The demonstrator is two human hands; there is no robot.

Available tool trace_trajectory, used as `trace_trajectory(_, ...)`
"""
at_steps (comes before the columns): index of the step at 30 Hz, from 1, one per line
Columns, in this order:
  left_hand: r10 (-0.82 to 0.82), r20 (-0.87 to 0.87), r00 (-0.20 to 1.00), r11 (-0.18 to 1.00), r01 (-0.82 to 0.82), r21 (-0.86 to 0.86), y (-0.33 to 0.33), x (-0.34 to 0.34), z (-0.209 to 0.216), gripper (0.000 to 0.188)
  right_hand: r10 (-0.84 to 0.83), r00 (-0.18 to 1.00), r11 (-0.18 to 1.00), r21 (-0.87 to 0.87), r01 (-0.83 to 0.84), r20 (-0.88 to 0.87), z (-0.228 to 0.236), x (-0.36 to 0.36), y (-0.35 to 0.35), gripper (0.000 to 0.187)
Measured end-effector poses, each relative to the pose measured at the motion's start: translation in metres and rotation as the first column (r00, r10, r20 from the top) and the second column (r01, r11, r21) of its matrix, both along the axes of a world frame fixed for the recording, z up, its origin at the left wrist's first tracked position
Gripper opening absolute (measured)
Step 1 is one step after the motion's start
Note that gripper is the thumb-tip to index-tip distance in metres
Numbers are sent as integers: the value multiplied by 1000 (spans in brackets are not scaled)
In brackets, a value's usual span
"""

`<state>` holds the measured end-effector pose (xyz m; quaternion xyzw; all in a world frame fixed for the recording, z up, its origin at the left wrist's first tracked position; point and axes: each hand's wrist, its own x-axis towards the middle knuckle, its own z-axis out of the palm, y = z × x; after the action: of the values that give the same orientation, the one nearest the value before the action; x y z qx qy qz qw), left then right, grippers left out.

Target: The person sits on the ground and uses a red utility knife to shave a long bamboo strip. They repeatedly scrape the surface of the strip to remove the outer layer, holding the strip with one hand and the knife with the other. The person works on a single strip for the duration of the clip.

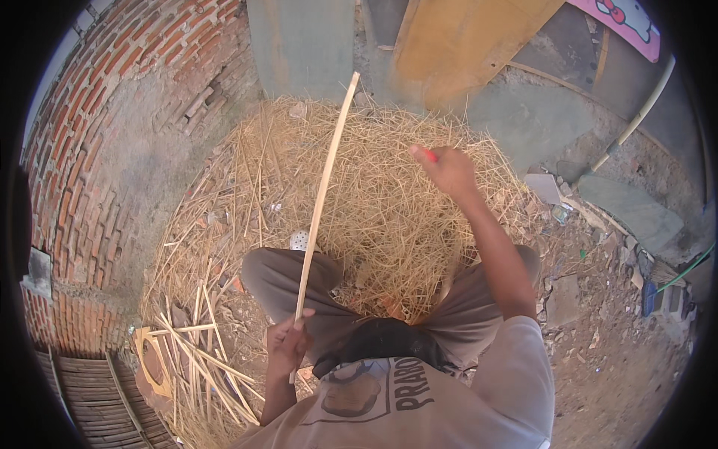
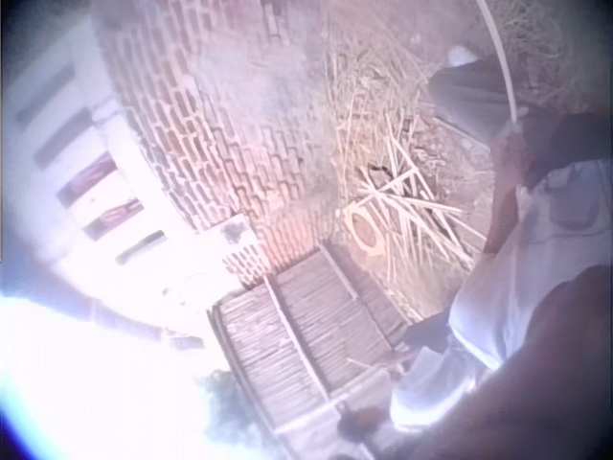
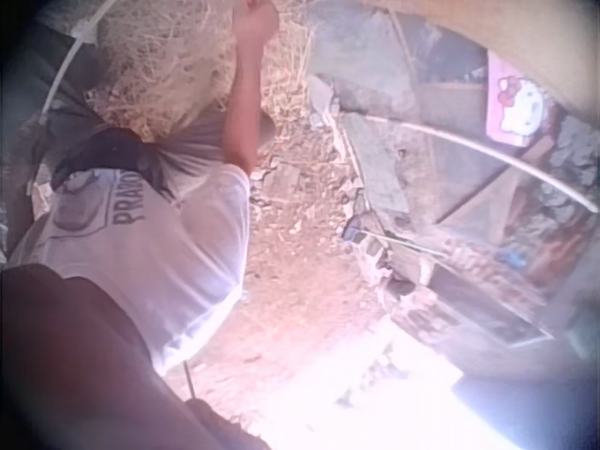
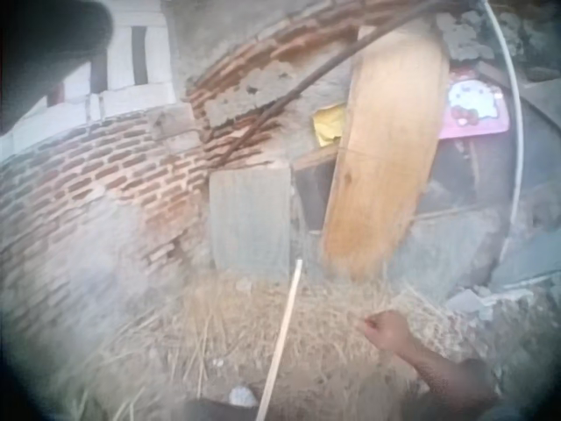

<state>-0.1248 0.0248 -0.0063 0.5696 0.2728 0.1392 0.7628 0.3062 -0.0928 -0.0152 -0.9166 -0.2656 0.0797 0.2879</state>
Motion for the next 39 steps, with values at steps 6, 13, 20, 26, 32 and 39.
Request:
trace_trajectory(6, 27, 149, 988, 994, -12, -104, 0, 96, -4, 29, 465, 750, 813, 108, -572, 470, -12, -110, 28, 69)
trace_trajectory(13, -24, 116, 993, 999, 20, 37, -16, 120, -6, 30, 432, 766, 856, 51, -514, 476, -5, -114, 20, 68)
trace_trajectory(20, -63, 37, 997, 992, 58, 109, -22, 119, 7, 29, 339, 718, 840, 149, -522, 608, -10, -107, 21, 68)
trace_trajectory(26, -116, -4, 993, 970, 114, 214, -30, 112, 14, 29, 309, 793, 914, 65, -399, 525, -12, -75, 22, 69)
trace_trajectory(32, -190, -10, 982, 953, 187, 238, -42, 90, 18, 28, 184, 807, 956, 87, -279, 561, -19, -33, 13, 69)
trace_trajectory(39, -320, -174, 931, 915, 351, 199, -42, 50, 34, 27, -77, 916, 997, 54, 61, 395, -16, 29, -4, 72)
